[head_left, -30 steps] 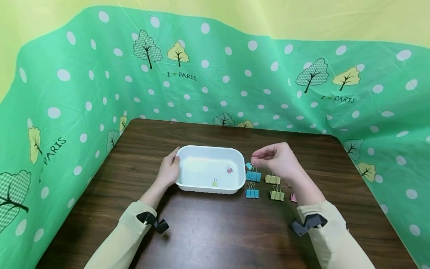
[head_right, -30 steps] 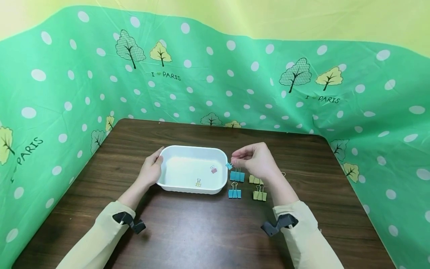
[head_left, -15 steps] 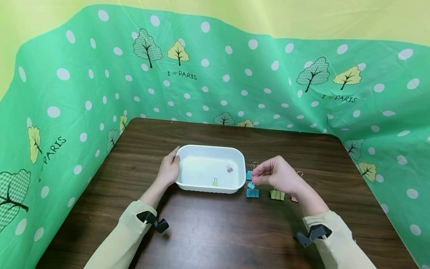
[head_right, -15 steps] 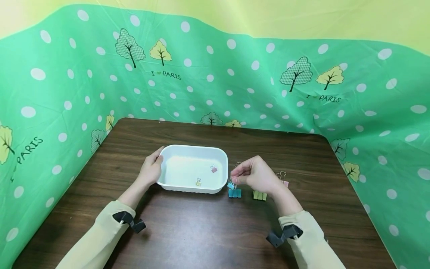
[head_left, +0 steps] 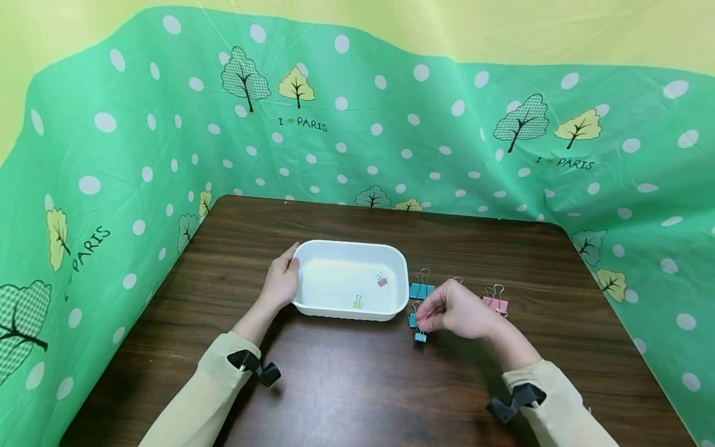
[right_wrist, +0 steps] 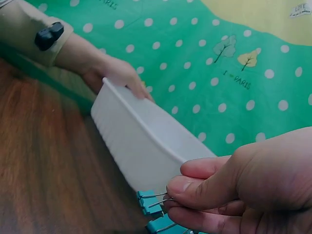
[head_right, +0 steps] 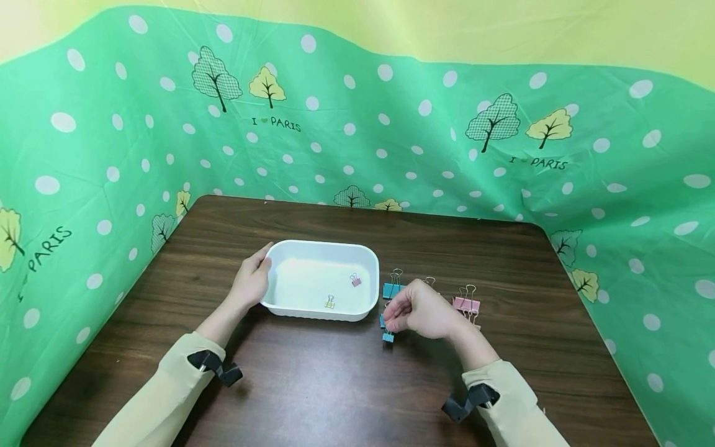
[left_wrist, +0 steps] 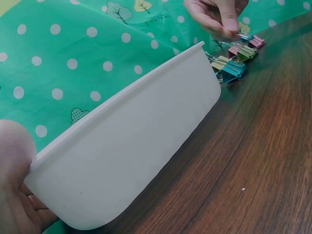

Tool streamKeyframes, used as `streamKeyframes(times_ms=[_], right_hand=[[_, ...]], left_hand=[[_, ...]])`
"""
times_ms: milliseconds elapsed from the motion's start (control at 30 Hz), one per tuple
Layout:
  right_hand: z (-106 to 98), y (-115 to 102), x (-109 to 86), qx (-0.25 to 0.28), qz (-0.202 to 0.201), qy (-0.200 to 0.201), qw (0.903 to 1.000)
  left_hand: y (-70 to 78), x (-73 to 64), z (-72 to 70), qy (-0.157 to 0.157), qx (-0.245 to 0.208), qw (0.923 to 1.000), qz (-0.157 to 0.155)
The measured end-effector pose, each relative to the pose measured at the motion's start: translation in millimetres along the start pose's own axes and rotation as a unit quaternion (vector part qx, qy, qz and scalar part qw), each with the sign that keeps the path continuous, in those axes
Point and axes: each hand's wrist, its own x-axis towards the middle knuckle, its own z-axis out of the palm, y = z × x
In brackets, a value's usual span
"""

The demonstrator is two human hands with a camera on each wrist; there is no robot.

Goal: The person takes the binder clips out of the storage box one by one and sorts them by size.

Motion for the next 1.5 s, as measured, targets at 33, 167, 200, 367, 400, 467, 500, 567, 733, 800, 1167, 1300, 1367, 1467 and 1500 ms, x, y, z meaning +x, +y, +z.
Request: streamKeyframes(times_ms=[33, 167, 200, 367, 400, 467, 500, 567, 733, 800, 1167, 1300, 1367, 1467, 1500], right_hand=[[1, 1, 0.1, -0.002, -0.002, -0.005, 1.0], [7, 8, 0.2, -0.007, -0.007, -0.019, 0.9998], [8, 9, 0.1, -0.007, -0.005, -0.022, 0.9997], [13, 13, -1.7, -0.008, 0.006, -0.036, 0.9993], [14, 13, -1.9, -0.009, 0.005, -0.038, 0.9992], [16, 15, -2.2, -0.011, 0.004, -0.041, 0.9991], [17, 16, -2.2, -0.011, 0.003, -0.043, 0.999], [18, 17, -2.2, -0.012, 0.003, -0.045, 0.9989], [19, 20, -2.2, -0.013, 0.004, -0.045, 0.9989], [18, 19, -2.5, -0.016, 0.001, -0.04, 0.9991], [1, 8, -2.8, -0.019, -0.029, 0.03, 0.999], [-4, 0, 1.3, -0.013, -0.043, 0.058, 0.9973], [-5, -4, 5.1, -0.002, -0.049, 0.068, 0.9965], [-4, -8, 13.5, 0.011, -0.062, 0.084, 0.9945], [-4, -9, 17.2, 0.013, -0.064, 0.091, 0.9938]], left_hand=[[0.0, 0.0, 0.0, -0.001, 0.0, 1.0, -0.001], [-0.1, 0.0, -0.4, -0.002, 0.001, 1.0, -0.005], [-0.5, 0.2, -0.5, -0.003, 0.002, 1.0, -0.006], [-2.0, 0.9, -0.3, -0.006, 0.008, 0.9999, -0.011], [-2.0, 0.9, -0.3, -0.006, 0.009, 0.9999, -0.01], [-1.5, 0.7, -0.3, -0.004, 0.011, 0.9999, -0.009], [-1.4, 0.6, -0.3, -0.003, 0.012, 0.9999, -0.008], [-0.9, 0.5, -0.4, -0.001, 0.014, 0.9999, -0.006], [-1.4, 0.7, -0.3, -0.001, 0.013, 0.9999, -0.005], [-1.6, 0.7, -0.1, 0.0, 0.01, 0.9999, -0.006], [-0.4, 0.4, 0.1, 0.001, 0.011, 0.9999, -0.004], [0.1, 0.3, 0.5, 0.005, 0.012, 0.9999, 0.0], [-0.3, 0.3, 0.6, 0.006, 0.013, 0.9999, 0.001], [-1.1, 0.3, 0.6, 0.007, 0.015, 0.9999, 0.0], [-1.2, 0.0, 0.7, 0.007, 0.015, 0.9999, -0.001]])
